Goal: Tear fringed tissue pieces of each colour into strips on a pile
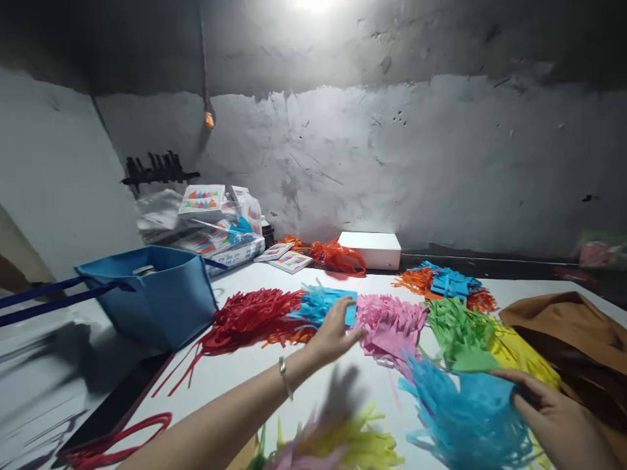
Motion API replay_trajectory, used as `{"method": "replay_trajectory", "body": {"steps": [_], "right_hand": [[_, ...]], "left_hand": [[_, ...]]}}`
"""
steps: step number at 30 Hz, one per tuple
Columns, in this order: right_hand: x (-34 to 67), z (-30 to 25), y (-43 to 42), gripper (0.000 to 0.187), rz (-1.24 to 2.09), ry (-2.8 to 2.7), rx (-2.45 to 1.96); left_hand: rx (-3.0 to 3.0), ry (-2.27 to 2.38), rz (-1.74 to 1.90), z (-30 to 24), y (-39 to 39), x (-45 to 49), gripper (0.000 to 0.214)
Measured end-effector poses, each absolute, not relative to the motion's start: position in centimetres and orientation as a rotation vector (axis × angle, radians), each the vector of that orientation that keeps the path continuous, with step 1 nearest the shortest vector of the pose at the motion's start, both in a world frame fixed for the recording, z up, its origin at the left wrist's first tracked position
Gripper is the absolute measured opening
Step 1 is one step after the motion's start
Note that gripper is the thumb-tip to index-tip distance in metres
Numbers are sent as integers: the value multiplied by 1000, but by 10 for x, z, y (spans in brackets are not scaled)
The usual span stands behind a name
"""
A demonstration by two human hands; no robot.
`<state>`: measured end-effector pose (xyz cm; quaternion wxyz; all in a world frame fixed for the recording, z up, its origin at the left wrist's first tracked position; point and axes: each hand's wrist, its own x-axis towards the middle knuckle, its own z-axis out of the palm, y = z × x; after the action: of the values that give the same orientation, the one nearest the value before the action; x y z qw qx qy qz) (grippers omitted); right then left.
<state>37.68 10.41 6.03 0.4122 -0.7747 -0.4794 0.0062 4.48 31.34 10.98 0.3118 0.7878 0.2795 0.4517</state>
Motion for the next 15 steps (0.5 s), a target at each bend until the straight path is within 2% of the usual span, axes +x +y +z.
{"method": "replay_trajectory", "body": {"steps": [3, 5, 6, 11, 15], "right_hand": [[331, 82, 103, 27, 29, -1463, -1810], [301, 96, 102, 27, -235, -1575, -1617], [288, 103, 100, 28, -364, -1632, -1534], [257, 127, 77, 27, -842, -1760, -1362], [256, 128, 64, 45, -794, -1736, -1484]], "left_hand": [[2323, 488, 942, 121, 247, 61, 81], [2579, 366, 813, 133, 208, 74, 99], [2679, 354, 776, 139, 194, 81, 98], [3016, 557, 664, 150, 172, 103, 64], [3084, 558, 639, 160, 158, 91, 41]]}}
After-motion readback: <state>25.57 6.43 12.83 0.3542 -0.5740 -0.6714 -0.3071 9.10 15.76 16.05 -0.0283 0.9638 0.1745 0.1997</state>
